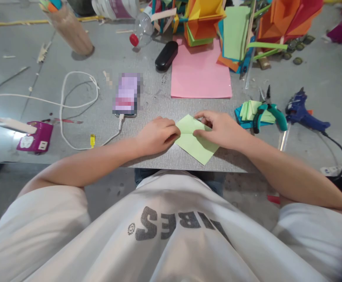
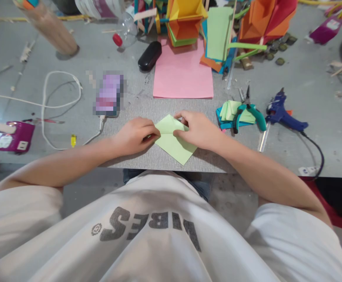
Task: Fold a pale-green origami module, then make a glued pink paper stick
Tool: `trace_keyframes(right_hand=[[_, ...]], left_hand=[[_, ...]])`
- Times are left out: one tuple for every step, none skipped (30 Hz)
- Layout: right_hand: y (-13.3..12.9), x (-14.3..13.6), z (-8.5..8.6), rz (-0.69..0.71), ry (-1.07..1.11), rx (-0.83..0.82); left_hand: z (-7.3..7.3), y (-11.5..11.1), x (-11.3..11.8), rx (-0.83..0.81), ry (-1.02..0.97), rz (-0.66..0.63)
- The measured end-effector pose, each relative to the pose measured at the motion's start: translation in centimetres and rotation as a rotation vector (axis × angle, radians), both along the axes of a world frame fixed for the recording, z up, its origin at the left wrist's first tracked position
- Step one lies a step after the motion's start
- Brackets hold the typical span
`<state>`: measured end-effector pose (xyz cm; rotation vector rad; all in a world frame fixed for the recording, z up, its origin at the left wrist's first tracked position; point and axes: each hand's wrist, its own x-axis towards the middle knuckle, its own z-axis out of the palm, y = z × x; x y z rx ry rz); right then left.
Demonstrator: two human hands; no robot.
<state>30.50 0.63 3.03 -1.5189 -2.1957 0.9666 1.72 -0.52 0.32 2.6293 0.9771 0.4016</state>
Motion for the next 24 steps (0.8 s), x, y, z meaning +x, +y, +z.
trace_keyframes(right_hand=[[0.0, 0.0, -0.2, 0.003, -0.002, 0.017], [0.1, 0.0, -0.3, 0.008, 0.004, 0.025], [0.1, 0.0, -0.5, 0.013, 0.015, 0.028], [0.1, 0.0, -0.6, 0.019, 0.027, 0.030], [0.1, 0.1, -0.7, 0.025, 0.038, 0.035], [0.0, 0.1, -0.7, 0.029, 0.046, 0.046], [0.0, 0.2, -0.7, 0.031, 0.049, 0.061], [-0.1, 0.2, -0.6, 0.033, 0.048, 0.080], [-0.1, 0.3, -0.6, 0.035, 0.045, 0.098], [-0.1, 0.4, -0.5, 0.040, 0.041, 0.113], [-0.1, 0.4, -0.5, 0.046, 0.036, 0.124], [-0.1, 0.5, -0.5, 0.054, 0.033, 0.129], [-0.1, 0.5, -0.5, 0.059, 0.031, 0.130], [0.0, 0.6, -0.5, 0.064, 0.031, 0.128], [0.0, 0.6, -0.6, 0.069, 0.034, 0.126], [0.1, 0.6, -0.7, 0.078, 0.042, 0.129], [0.2, 0.7, -0.7, 0.094, 0.051, 0.142], [0.3, 0.8, -0.7, 0.114, 0.057, 0.172], [0.4, 0.9, -0.7, 0.135, 0.053, 0.212], [0.5, 1.0, -0.7, 0.154, 0.035, 0.253], [0.6, 1.1, -0.6, 0.172, 0.004, 0.283], [0.6, 1.2, -0.5, 0.184, -0.035, 0.285], [0.7, 1.3, -0.3, 0.187, -0.072, 0.255], [0.7, 1.4, -0.2, 0.181, -0.100, 0.197]], left_hand=[[-0.1, 0.0, 0.0, -0.015, 0.000, -0.004], [-0.2, 0.0, 0.1, -0.035, -0.016, 0.014], [-0.2, 0.0, 0.1, -0.059, -0.046, 0.050], [-0.2, 0.0, 0.2, -0.086, -0.084, 0.094], [-0.1, 0.0, 0.3, -0.114, -0.121, 0.139], [-0.1, 0.0, 0.4, -0.136, -0.152, 0.180], [-0.1, 0.1, 0.5, -0.151, -0.175, 0.213], [-0.1, 0.2, 0.6, -0.162, -0.190, 0.237], [-0.1, 0.3, 0.7, -0.173, -0.198, 0.253], [-0.1, 0.4, 0.8, -0.185, -0.203, 0.262], [-0.1, 0.4, 0.9, -0.197, -0.210, 0.266], [-0.1, 0.5, 0.9, -0.208, -0.219, 0.266], [-0.2, 0.5, 0.9, -0.216, -0.230, 0.263], [-0.3, 0.6, 0.9, -0.218, -0.243, 0.259], [-0.4, 0.6, 0.9, -0.215, -0.257, 0.255], [-0.4, 0.6, 0.9, -0.211, -0.267, 0.250], [-0.5, 0.6, 0.8, -0.205, -0.273, 0.246], [-0.5, 0.6, 0.8, -0.200, -0.274, 0.241], [-0.5, 0.6, 0.8, -0.196, -0.270, 0.237], [-0.4, 0.5, 0.9, -0.195, -0.260, 0.234], [-0.3, 0.5, 0.9, -0.194, -0.248, 0.236], [-0.2, 0.5, 0.9, -0.193, -0.237, 0.246], [-0.1, 0.4, 0.9, -0.194, -0.227, 0.265], [0.0, 0.3, 0.9, -0.194, -0.218, 0.287]])
